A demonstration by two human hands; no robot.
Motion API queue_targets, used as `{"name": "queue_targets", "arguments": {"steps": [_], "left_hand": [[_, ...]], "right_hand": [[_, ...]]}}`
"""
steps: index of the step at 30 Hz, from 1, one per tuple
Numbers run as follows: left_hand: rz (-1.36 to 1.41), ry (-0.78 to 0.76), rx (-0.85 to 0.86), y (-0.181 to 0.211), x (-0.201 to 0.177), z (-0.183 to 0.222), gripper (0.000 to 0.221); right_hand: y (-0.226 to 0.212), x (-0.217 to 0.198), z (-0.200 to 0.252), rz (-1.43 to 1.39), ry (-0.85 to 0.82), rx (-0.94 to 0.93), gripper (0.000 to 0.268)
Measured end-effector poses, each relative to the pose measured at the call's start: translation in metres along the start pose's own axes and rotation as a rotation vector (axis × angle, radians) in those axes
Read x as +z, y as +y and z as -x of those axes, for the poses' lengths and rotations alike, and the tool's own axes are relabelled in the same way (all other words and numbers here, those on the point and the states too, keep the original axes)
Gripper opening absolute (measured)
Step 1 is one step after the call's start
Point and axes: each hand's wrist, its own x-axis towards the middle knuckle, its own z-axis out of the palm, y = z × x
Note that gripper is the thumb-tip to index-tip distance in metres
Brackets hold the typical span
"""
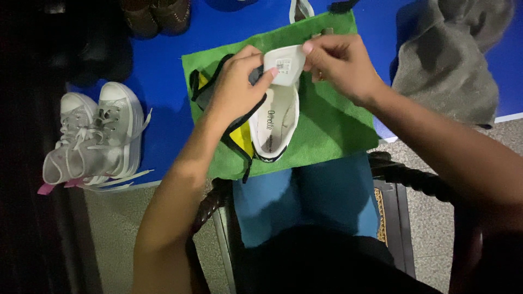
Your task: Cleaning a white sneaker using a brush and a cloth on a workbench
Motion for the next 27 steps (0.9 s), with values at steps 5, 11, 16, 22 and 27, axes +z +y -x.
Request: {"name": "queue_targets", "arguments": {"steps": [5,11,16,22,27], "left_hand": [[0.096,0.014,-0.263,-0.022,0.003,0.0,0.018],[0.311,-0.132,-0.909,-0.008,-0.018,-0.007,0.028],[0.365,-0.191,-0.959,-0.016,-0.019,-0.005,0.035],[0.383,-0.27,-0.722,-0.026,-0.01,-0.001,0.03],[0.452,-0.069,-0.58,-0.013,0.002,-0.001,0.029]], "right_hand": [[0.018,-0.04,-0.015,0.421,-0.107,-0.164,0.037],[0.062,-0.054,-0.019,1.029,-0.275,-0.175,0.113],[0.047,-0.045,-0.024,0.8,-0.147,-0.212,0.087],[0.0,-0.028,-0.008,0.464,-0.022,-0.427,0.056],[-0.025,-0.018,0.002,0.393,-0.042,-0.49,0.052]]}}
